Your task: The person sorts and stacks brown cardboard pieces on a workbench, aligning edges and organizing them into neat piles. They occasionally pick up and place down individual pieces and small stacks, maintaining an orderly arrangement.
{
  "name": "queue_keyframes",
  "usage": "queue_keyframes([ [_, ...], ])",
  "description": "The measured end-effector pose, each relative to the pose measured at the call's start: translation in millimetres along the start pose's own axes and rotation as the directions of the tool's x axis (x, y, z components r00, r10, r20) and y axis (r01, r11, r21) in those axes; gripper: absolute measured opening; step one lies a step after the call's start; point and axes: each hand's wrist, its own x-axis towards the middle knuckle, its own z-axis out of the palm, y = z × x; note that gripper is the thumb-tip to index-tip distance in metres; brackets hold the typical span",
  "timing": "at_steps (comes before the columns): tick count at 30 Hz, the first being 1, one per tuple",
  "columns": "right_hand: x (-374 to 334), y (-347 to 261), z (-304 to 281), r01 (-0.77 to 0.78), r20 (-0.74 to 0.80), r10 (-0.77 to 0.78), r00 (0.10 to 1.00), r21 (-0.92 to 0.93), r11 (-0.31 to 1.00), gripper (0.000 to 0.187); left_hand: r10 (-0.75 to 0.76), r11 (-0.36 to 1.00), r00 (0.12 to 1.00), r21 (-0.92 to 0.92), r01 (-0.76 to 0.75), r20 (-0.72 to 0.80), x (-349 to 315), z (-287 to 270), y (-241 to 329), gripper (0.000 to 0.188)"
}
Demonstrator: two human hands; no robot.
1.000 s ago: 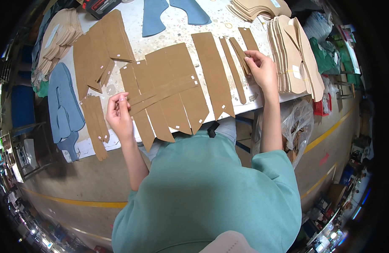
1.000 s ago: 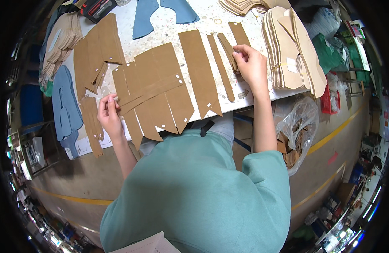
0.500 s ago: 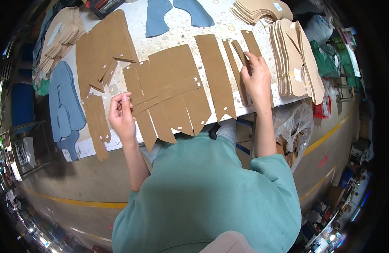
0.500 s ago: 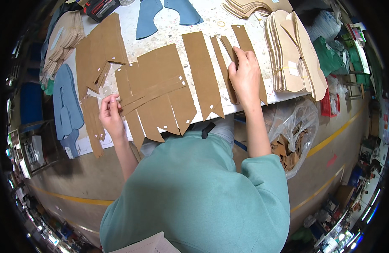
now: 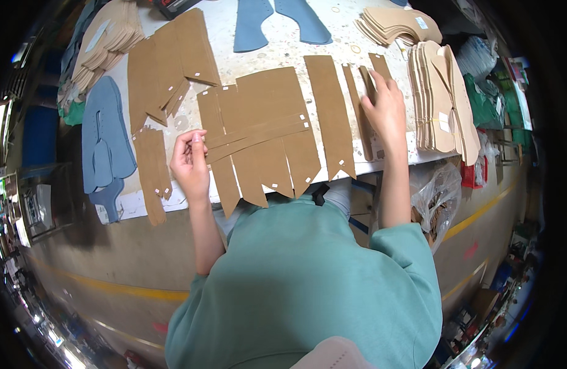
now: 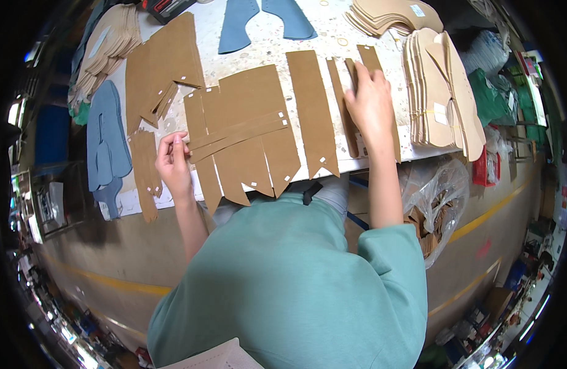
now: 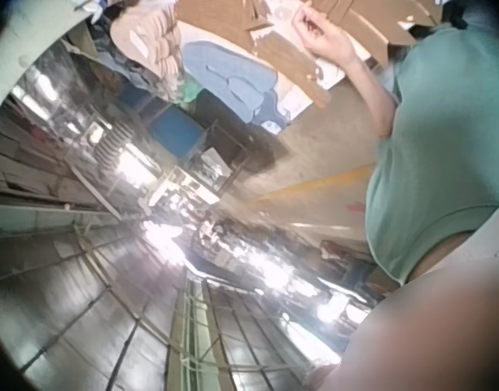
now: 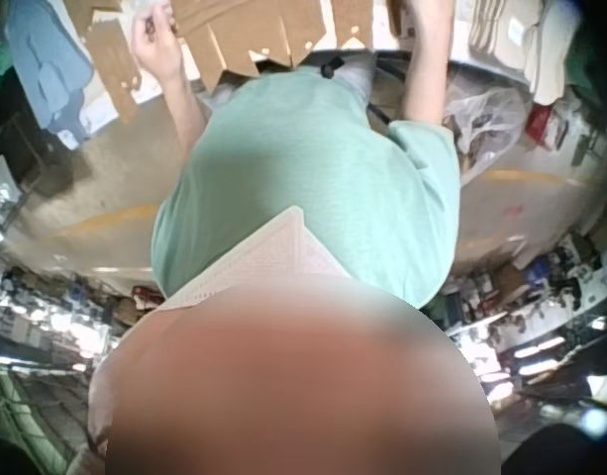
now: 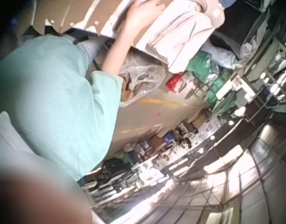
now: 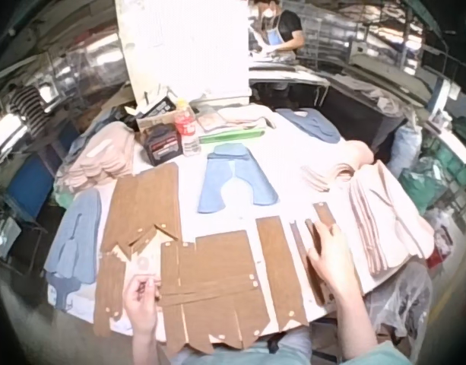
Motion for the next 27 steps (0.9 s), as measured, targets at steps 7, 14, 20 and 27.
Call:
queue_keyframes([
  [7,-17.2,-2.3,-9.8,-0.119,0.071,0.112,0.991,0.109,0.987,0.046,-0.004,0.967,0.997,0.256,-0.015,0.075,14.2,-14.7,25.9,0.011],
  [14,-17.0,-42.5,-20.4,0.319,0.074,-0.365,0.928,0.352,0.880,0.033,-0.057,0.813,0.956,0.569,-0.123,0.288,27.8,-14.2,45.6,0.012],
  [20,-20.2,-79.5,2.8,0.268,0.236,-0.383,0.893,0.403,0.875,0.021,-0.105,0.709,0.893,0.663,-0.242,0.438,29.2,-7.0,32.8,0.018],
  [27,-20.2,-79.2,4.7,-0.040,0.295,-0.193,0.936,0.633,0.773,0.013,-0.052,0.870,0.931,0.474,-0.134,0.360,20.7,-6.5,36.1,0.012],
])
